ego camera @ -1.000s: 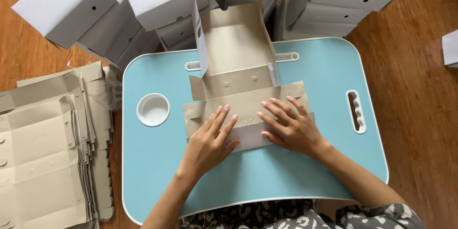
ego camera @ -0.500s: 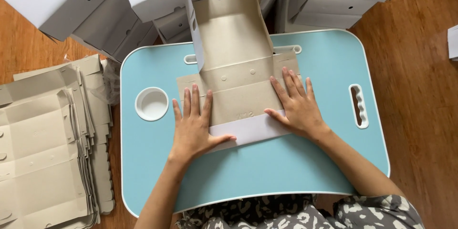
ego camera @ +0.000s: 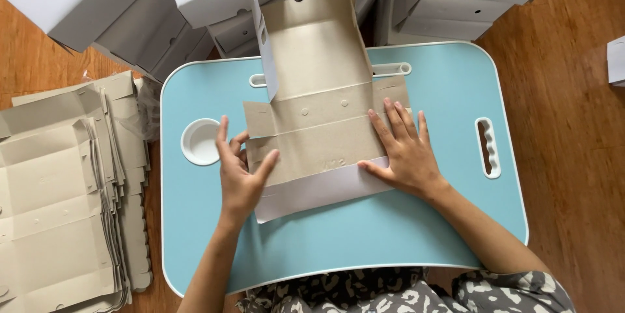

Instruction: The person assembles a flat cardboard box by folding and tucking its flaps into place, then closes it with a white lid. The process is performed by hand on a light blue tray with stacks of similar boxes nearby.

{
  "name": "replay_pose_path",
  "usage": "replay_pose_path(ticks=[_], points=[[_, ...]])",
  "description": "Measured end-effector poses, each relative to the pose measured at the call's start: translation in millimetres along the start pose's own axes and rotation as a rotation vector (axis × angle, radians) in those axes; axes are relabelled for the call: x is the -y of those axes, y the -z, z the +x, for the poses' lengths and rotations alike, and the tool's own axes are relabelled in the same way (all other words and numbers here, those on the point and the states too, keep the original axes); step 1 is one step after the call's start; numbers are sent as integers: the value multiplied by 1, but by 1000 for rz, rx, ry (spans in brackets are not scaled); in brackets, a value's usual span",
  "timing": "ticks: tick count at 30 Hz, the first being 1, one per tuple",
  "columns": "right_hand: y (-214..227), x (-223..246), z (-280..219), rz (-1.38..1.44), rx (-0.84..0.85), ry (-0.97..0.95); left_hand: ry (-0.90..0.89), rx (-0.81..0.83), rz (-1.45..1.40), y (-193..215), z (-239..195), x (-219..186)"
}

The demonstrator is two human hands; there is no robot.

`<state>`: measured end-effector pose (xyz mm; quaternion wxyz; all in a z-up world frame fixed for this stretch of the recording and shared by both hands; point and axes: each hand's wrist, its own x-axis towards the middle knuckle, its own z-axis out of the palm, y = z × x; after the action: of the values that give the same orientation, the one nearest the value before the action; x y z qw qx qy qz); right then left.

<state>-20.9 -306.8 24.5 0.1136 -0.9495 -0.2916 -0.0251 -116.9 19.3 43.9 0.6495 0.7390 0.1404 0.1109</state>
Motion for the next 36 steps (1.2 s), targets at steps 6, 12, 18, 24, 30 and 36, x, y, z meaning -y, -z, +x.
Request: replay_pose_path(ticks=[6,12,18,24,30,36], points=[[3,4,0,61,-330,322,472,211,-889,8,14,-52],[11,32,-9,153,-403,780,433,390,-879,28,21,17],[18,38,-13,174,-162,750,115,8,223,18,18,-3],[12,53,-26,29,-276,756,-682,-270,873,20,22,13],[30,69,-35,65,-203,808,-928,20,1223,0,8,-8],[77,66,-32,423,295,795,-701,234,960,18,14,-8]])
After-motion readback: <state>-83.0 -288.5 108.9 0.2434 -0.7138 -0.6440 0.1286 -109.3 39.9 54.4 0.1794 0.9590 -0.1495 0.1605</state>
